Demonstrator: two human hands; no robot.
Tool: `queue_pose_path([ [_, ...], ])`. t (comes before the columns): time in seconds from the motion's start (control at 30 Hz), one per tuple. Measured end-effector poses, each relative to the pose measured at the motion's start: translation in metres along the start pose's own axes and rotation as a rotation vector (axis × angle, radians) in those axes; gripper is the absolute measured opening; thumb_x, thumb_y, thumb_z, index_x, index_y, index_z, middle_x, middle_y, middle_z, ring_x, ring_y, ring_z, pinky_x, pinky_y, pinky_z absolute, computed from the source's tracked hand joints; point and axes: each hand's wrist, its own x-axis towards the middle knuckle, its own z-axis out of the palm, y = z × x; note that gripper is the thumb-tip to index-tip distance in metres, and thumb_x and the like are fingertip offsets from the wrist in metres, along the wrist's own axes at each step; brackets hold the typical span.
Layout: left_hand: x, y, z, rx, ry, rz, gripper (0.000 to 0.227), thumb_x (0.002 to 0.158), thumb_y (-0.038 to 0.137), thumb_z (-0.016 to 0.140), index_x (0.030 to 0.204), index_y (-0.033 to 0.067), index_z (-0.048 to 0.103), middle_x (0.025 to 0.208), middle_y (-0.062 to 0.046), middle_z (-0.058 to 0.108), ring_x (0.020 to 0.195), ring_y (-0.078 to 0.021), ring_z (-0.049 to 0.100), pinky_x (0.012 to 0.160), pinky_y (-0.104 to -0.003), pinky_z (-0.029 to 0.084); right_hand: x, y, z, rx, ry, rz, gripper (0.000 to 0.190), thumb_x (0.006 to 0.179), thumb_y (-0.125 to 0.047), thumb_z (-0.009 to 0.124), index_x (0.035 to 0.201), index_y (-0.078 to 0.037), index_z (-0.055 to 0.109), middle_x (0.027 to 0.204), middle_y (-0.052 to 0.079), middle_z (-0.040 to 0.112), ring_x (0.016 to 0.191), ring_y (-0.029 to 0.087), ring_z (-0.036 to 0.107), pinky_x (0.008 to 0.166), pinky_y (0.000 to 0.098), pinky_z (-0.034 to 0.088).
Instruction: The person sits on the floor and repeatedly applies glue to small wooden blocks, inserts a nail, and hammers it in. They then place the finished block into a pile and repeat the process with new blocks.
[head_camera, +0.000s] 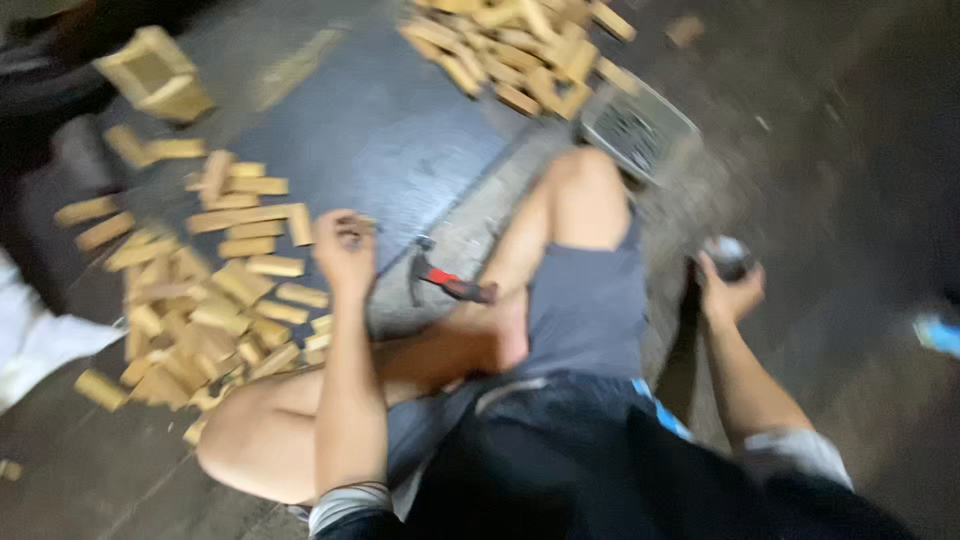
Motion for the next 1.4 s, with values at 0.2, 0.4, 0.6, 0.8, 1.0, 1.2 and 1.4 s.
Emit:
queue_pose_path([
  [0.2,-0.006,0.02,-0.002,0.084,0.021,-0.002,0.043,0.066,-0.011,0.08,0.105,0.0024,0.068,0.097,-0.019,0.064,0.09,-0.0406,0.07,0.075,-0.039,0.064,0.143,0.152,0.049,-0.093,0.419,-0.179,0.048,0.089,-0.039,0.096,0.119,-0.008,0.074,0.111,0.016,0.075,0.11,0.031,0.07,0.096,0.0371,0.053],
  [0.4,-0.008,0.02,-0.007,0.111,-0.106,-0.055,0.048,0.078,0.001,0.066,0.124,0.0113,0.063,0.112,-0.014,0.069,0.099,-0.0271,0.068,0.087,-0.036,0.056,0.134,0.077,0.066,0.032,0.434,-0.597,0.036,0.105,-0.023,0.079,0.089,0.004,0.063,0.083,0.017,0.065,0.074,0.026,0.055,0.073,0.0435,0.047],
  [0.6,-0.005,0.009,-0.001,0.091,-0.069,-0.011,0.035,0.076,0.004,0.069,0.11,0.0098,0.069,0.102,-0.01,0.074,0.093,-0.0255,0.069,0.08,-0.035,0.056,-0.024,-0.129,0.084,0.293,-0.156,-0.912,0.009,0.112,-0.012,0.066,0.114,-0.004,0.061,0.105,0.01,0.064,0.096,0.018,0.059,0.083,0.0322,0.048],
  [0.8,-0.008,0.009,0.002,0.03,-0.053,-0.064,0.04,0.067,-0.002,0.075,0.104,0.0113,0.07,0.103,-0.012,0.074,0.099,-0.0354,0.071,0.079,-0.038,0.064,-0.115,-0.191,0.168,-0.016,-0.536,-1.34,0.016,0.098,-0.029,0.073,0.098,-0.013,0.076,0.089,0.014,0.074,0.082,0.039,0.067,0.076,0.0468,0.051],
  [1.0,-0.01,0.004,0.002,0.021,-0.068,0.052,0.037,0.065,-0.005,0.073,0.098,0.0107,0.069,0.101,-0.009,0.074,0.099,-0.033,0.071,0.075,-0.039,0.064,-0.192,-0.187,0.233,0.195,-1.024,-1.07,0.024,0.093,-0.006,0.077,0.114,0.003,0.068,0.115,0.021,0.071,0.108,0.033,0.069,0.085,0.0442,0.058],
  [1.2,-0.008,0.009,0.001,0.013,-0.091,0.026,0.037,0.066,-0.003,0.074,0.1,0.0106,0.071,0.102,-0.009,0.074,0.099,-0.0325,0.071,0.077,-0.037,0.063,-0.192,-0.177,0.269,-0.092,-1.077,-1.182,0.03,0.093,-0.016,0.075,0.121,-0.007,0.071,0.115,0.019,0.073,0.111,0.04,0.068,0.092,0.051,0.055],
  [1.4,-0.007,0.011,0.001,0.032,-0.084,0.027,0.037,0.066,-0.003,0.074,0.1,0.0106,0.071,0.103,-0.008,0.074,0.093,-0.0324,0.071,0.076,-0.038,0.062,-0.197,-0.192,0.274,-0.231,-1.109,-1.242,0.026,0.096,-0.02,0.071,0.119,-0.008,0.069,0.109,0.022,0.072,0.108,0.046,0.067,0.09,0.0549,0.053],
])
